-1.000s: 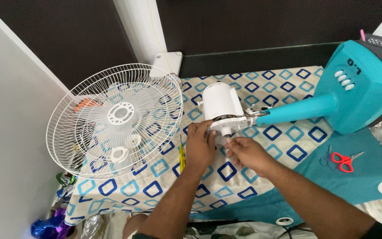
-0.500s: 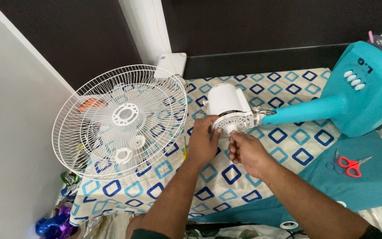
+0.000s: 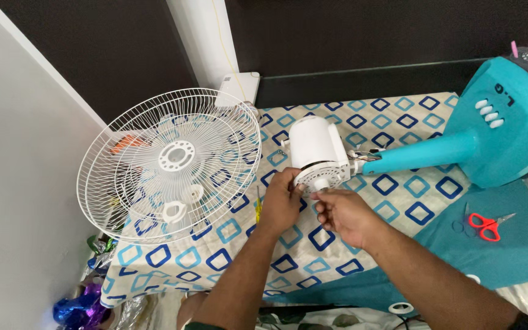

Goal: The person disassembles a teal electric fan on a patterned tablecloth. They remove the front grille, unscrew and remove the fan blades, detach the rear grille, and use a screwdriver to remove screws from the motor housing and base, exposing the internal motor components.

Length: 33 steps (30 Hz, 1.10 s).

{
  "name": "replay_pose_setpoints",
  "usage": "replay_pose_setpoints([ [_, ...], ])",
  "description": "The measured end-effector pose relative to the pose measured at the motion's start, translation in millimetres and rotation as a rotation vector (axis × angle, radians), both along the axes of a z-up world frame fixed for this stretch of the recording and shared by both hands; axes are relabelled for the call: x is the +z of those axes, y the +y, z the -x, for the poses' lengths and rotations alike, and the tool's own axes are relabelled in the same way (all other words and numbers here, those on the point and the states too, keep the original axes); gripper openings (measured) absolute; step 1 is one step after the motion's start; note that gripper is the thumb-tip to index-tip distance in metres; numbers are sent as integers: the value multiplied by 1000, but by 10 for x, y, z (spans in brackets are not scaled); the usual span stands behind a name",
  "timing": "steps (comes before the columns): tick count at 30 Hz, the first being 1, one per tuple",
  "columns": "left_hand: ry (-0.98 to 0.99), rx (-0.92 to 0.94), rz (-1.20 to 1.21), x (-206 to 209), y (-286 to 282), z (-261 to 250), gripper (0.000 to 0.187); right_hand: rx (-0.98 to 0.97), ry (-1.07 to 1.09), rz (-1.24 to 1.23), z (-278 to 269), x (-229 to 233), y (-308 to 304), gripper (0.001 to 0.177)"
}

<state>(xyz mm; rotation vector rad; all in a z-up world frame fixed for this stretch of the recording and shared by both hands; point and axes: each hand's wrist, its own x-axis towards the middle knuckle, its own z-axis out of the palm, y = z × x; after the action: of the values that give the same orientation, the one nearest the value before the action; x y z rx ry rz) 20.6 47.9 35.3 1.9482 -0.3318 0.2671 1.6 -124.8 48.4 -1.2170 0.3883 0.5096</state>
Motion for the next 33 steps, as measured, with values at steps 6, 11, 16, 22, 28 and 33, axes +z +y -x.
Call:
replay_pose_setpoints([
  [6,97,38,83,64,16,84,15,153,-171,280,41,-12,-79,32],
  [11,63,-35,103,84,43,135,15,71,-177,321,63,-56,-75,31],
  [16,36,-73,160,2,59,182,18,65,-196,453,73,-91,-100,36],
  [22,145,-113,194,-111,86,247,14,181,-277,678,175,-54,-187,49],
  [28,192,-140,262,-195,98,382,18,354,-164,939,290,28,-344,51],
  [33,182,-119,336,-146,156,505,27,327,-213,676,302,-14,-437,45],
])
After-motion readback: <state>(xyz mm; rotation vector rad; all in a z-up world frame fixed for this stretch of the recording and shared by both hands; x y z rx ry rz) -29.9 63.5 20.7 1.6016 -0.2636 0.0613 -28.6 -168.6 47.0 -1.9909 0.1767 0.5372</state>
